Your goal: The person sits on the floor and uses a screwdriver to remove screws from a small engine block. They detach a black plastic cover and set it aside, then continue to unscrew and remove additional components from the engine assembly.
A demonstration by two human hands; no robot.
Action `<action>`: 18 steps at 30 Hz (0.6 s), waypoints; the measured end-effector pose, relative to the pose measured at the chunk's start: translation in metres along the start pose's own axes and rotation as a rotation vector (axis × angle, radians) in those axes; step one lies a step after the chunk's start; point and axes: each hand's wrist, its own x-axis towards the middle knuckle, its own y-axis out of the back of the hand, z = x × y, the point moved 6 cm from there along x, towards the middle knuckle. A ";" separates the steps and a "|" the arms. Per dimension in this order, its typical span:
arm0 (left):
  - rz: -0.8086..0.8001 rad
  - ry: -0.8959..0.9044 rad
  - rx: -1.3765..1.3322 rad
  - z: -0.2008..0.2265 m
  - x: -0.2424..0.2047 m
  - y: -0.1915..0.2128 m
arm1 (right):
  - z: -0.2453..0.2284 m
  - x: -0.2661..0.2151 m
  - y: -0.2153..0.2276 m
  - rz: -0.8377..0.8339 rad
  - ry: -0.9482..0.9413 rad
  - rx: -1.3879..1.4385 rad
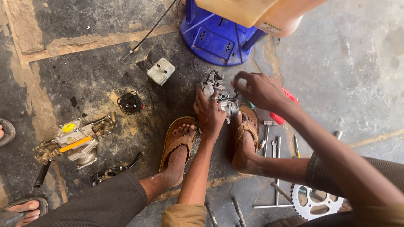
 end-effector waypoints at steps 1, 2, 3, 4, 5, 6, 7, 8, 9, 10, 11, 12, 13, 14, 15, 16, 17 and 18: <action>-0.005 0.003 0.014 0.000 -0.001 -0.001 | -0.004 -0.006 0.005 -0.061 -0.021 -0.129; -0.011 0.006 0.027 0.000 -0.002 -0.001 | -0.012 -0.010 0.006 -0.070 -0.001 -0.158; -0.013 0.009 0.027 -0.001 -0.002 -0.001 | -0.016 -0.015 0.008 -0.075 0.016 -0.186; -0.015 0.011 0.027 -0.001 -0.003 -0.001 | -0.016 -0.018 0.007 -0.081 0.034 -0.215; -0.017 0.011 0.027 -0.001 -0.003 -0.002 | -0.016 -0.018 0.006 -0.041 0.054 -0.166; -0.019 0.011 0.027 -0.001 -0.002 -0.003 | -0.014 -0.017 0.002 0.000 0.073 -0.118; -0.025 0.012 0.027 -0.002 -0.002 -0.004 | -0.011 -0.016 -0.004 0.037 0.090 -0.068; -0.031 0.013 0.026 -0.003 -0.003 -0.005 | 0.004 -0.013 -0.013 0.064 -0.068 0.153; -0.018 0.011 0.023 -0.003 -0.004 -0.006 | 0.017 -0.012 -0.024 0.084 -0.226 0.372; -0.006 0.010 0.019 -0.003 -0.006 -0.007 | 0.031 -0.012 -0.037 0.103 -0.385 0.589; 0.015 -0.002 0.017 -0.004 -0.002 -0.007 | 0.038 -0.011 -0.043 0.094 -0.407 0.690; 0.042 -0.022 0.011 -0.003 0.002 -0.007 | 0.045 -0.013 -0.045 0.084 -0.427 0.791; 0.063 -0.030 0.009 -0.002 -0.003 -0.007 | 0.048 -0.015 -0.051 0.058 -0.449 0.891; 0.084 -0.038 0.007 -0.003 -0.007 -0.007 | 0.046 -0.012 -0.051 -0.049 -0.359 0.912; 0.058 -0.026 0.003 -0.005 -0.011 -0.010 | 0.050 -0.014 -0.039 -0.150 -0.283 0.932; 0.033 -0.015 -0.001 -0.008 -0.015 -0.012 | 0.049 -0.017 -0.033 -0.251 -0.206 0.950; 0.031 -0.008 -0.004 -0.010 -0.008 -0.013 | 0.041 -0.013 -0.018 -0.186 0.000 0.734; 0.029 -0.008 -0.001 -0.008 -0.001 -0.015 | 0.033 -0.014 -0.004 -0.118 0.198 0.512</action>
